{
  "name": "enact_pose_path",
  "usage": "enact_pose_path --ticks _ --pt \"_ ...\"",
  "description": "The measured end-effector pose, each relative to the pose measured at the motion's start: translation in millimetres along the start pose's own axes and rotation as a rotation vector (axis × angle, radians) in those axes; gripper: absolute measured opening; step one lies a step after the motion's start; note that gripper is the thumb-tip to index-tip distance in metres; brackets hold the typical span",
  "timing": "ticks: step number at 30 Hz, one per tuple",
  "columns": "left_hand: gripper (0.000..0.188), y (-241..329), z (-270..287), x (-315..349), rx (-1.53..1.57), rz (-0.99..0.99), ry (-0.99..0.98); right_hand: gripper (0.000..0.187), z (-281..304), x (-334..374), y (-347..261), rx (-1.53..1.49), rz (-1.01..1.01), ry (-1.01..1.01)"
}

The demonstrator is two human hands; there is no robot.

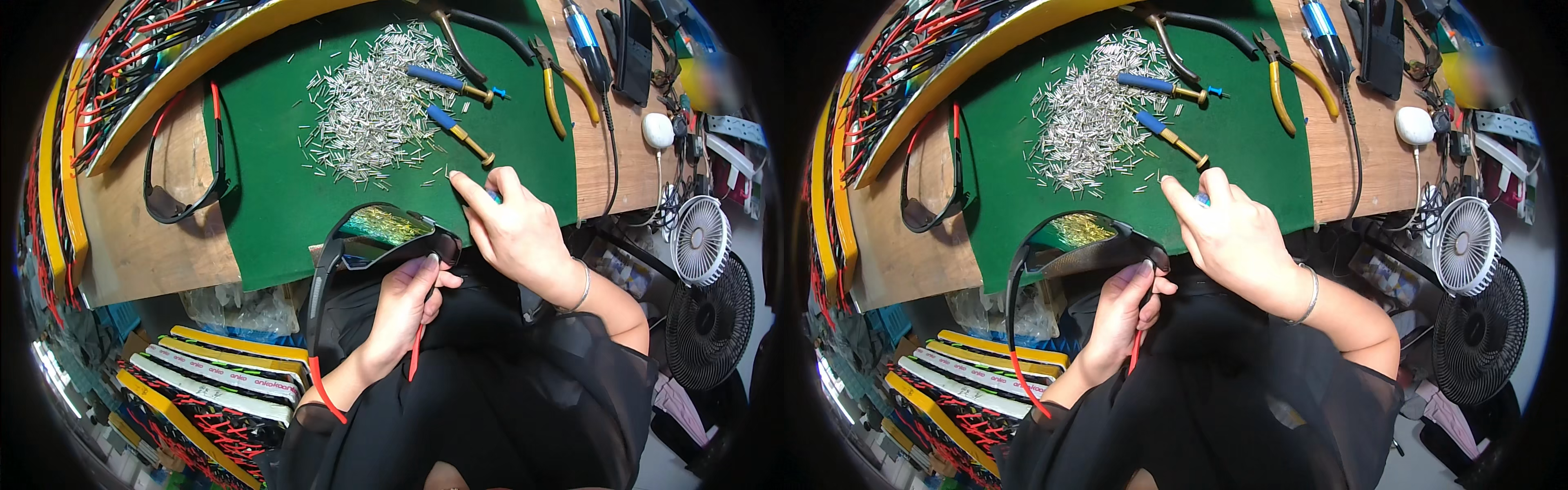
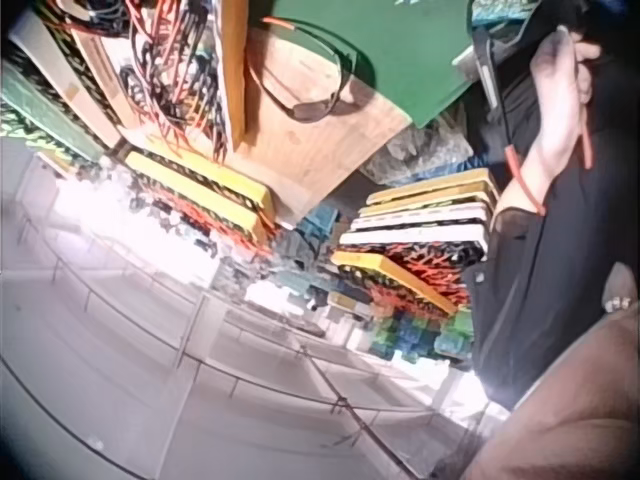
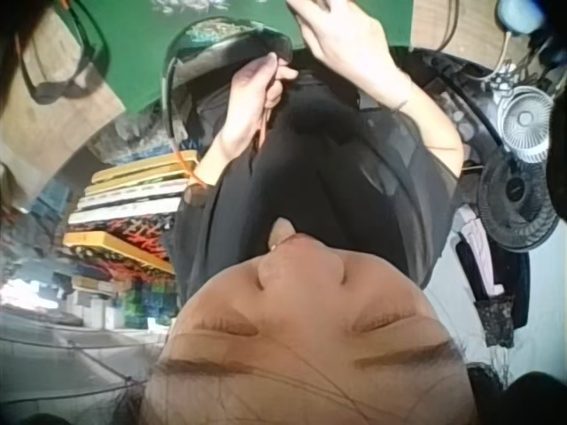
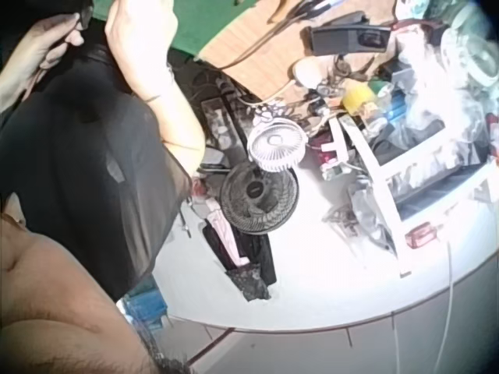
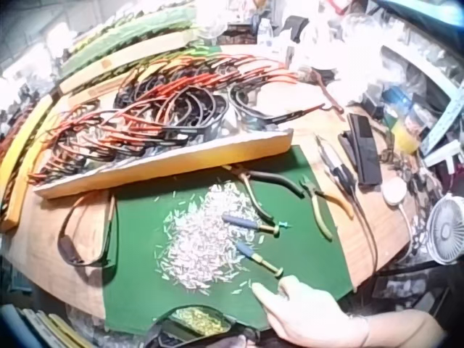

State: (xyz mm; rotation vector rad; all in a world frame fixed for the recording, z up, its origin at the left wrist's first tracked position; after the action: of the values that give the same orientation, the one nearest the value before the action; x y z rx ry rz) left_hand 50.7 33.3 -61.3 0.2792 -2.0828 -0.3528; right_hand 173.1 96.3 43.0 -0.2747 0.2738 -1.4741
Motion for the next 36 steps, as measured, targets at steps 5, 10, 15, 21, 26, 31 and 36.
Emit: enact_pose_path --ticks 5,10,15,21,26,31,36 --pt "0.026 2 -1 0 -0.014 -0.033 0.021 0.037 0 0 3 0.015 -0.050 0.034" --pt "0.025 5 -3 1 -0.028 -0.074 0.021 0.041 0 1 4 0.047 -0.113 0.039" --pt "0.025 3 -1 -3 -0.151 -0.055 0.076 0.045 -4 -3 2 0.110 -0.106 0.015" --pt "0.025 6 2 1 -0.028 -0.106 0.036 0.040 11 11 14 -0.138 -0.122 0.016" --pt "0.026 5 0 0 0.010 -0.110 0.053 0.048 31 45 -14 -0.178 0.075 -0.106" --pt "0.028 8 -2 2 -0.002 -0.169 0.096 0.041 -4 60 -39 0.078 0.298 -0.152" --pt "0.030 6 -1 2 -0.043 -0.164 0.110 0.038 -9 61 -41 0.161 0.299 -0.120"
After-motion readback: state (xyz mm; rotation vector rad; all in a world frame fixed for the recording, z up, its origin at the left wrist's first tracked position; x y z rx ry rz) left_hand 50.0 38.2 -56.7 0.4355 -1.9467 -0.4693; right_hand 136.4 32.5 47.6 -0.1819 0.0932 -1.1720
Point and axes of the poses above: each hand's wrist, its own x-axis away from the middle knuckle, its own z-axis out of the back of the hand, y = z × x, the point moved 10 cm from there along -x, towards the middle knuckle, and after that the axes turned 2 degrees about z, right-handed, at the moved point
